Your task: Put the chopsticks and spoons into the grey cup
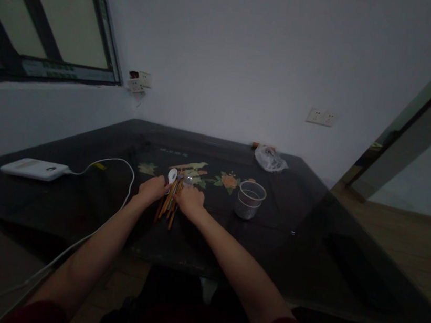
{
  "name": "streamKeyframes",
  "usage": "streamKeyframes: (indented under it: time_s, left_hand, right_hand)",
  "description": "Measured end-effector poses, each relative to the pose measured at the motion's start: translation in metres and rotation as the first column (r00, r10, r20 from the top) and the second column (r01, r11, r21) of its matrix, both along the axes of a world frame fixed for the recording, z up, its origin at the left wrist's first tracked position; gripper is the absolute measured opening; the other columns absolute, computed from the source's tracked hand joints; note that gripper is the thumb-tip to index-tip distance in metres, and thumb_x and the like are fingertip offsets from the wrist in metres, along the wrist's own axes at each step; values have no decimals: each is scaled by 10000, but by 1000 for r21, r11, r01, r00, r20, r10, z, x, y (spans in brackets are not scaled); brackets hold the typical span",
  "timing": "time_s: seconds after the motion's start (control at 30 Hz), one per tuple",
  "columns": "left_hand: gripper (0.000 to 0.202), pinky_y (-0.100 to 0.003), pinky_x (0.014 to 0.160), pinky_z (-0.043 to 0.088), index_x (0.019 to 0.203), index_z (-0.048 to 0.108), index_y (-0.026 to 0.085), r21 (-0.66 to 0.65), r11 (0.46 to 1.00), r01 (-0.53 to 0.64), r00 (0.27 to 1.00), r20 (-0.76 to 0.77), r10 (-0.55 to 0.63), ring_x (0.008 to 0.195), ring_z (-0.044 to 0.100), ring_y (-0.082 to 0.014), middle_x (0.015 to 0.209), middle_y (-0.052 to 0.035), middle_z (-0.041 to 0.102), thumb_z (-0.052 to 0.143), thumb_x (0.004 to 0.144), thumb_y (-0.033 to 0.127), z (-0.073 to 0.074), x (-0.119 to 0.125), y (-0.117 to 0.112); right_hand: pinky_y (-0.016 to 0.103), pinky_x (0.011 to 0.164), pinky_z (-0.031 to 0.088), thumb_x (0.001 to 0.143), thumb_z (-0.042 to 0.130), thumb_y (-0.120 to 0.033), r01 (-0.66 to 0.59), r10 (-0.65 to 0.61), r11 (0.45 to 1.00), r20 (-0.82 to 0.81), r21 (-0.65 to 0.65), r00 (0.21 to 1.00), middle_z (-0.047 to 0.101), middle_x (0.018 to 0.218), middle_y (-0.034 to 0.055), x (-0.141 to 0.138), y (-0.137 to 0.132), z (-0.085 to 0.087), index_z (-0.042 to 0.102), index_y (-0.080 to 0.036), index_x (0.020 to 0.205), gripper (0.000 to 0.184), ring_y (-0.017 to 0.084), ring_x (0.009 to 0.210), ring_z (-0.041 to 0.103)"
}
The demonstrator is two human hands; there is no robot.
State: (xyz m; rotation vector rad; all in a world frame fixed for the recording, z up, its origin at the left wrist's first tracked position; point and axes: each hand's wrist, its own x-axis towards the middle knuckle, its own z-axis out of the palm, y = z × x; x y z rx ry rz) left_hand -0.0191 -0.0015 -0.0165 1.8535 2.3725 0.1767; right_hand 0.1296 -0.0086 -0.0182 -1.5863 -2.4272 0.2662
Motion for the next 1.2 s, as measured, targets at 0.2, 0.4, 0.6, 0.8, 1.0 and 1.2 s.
streamKeyframes:
  time_s: [0.2, 0.4, 0.6, 0.8, 1.0, 1.2]
  left_hand:
    - [379, -331, 764, 473, 1012, 597, 154, -4, 1000, 14, 1000, 12, -14, 990, 624, -285, 1107, -167, 646, 436, 837, 450, 1, -1, -3]
    - [316, -276, 750, 465, 988, 624, 146, 49, 997, 60, 998, 23, -61, 976, 632, -259, 1059, -152, 669, 520, 794, 373, -4, -4, 1]
    - [306, -263, 749, 458, 1010, 636, 134, 77, 994, 81, 997, 6, -82, 986, 628, -256, 1055, -140, 677, 529, 786, 312, -9, -2, 6]
    - [304, -234, 742, 456, 1010, 665, 160, 91, 980, 179, 979, 79, -186, 951, 641, -222, 1022, -100, 697, 562, 775, 324, -11, 16, 8]
    - [303, -248, 769, 459, 1024, 677, 177, 116, 968, 222, 965, 116, -235, 966, 641, -231, 1032, -92, 702, 584, 775, 322, -10, 35, 2]
    - [310, -263, 774, 472, 1019, 687, 167, 142, 928, 344, 912, 184, -366, 934, 651, -234, 1002, -88, 709, 602, 736, 260, -4, 59, -1]
  right_hand:
    - [425, 871, 431, 857, 479, -546, 41, -42, 999, -24, -26, 999, 596, 1187, 183, -6, -1, -1, 553, -133, 1145, 509, 296, 1107, 549]
    - [424, 870, 426, 840, 537, -497, 29, -33, 997, -51, -76, 998, 598, 1180, 180, -3, -4, 1, 550, -121, 1139, 480, 298, 1109, 548]
    - [422, 882, 421, 828, 563, -464, 45, -50, 996, -56, -83, 997, 603, 1187, 166, -2, -5, 2, 558, -116, 1136, 465, 295, 1109, 548]
    - [383, 872, 427, 841, 554, -449, 58, -60, 993, -14, -100, 998, 613, 1172, 170, 11, -8, 8, 563, -128, 1134, 434, 269, 1095, 571]
    - [382, 862, 435, 842, 562, -437, 68, -67, 994, 16, -82, 998, 615, 1152, 183, 29, -15, 13, 555, -107, 1131, 438, 272, 1081, 582]
    - [329, 777, 478, 837, 576, -418, 106, -102, 991, 60, -77, 993, 625, 1127, 177, 53, -22, 16, 552, -121, 1132, 419, 263, 998, 632]
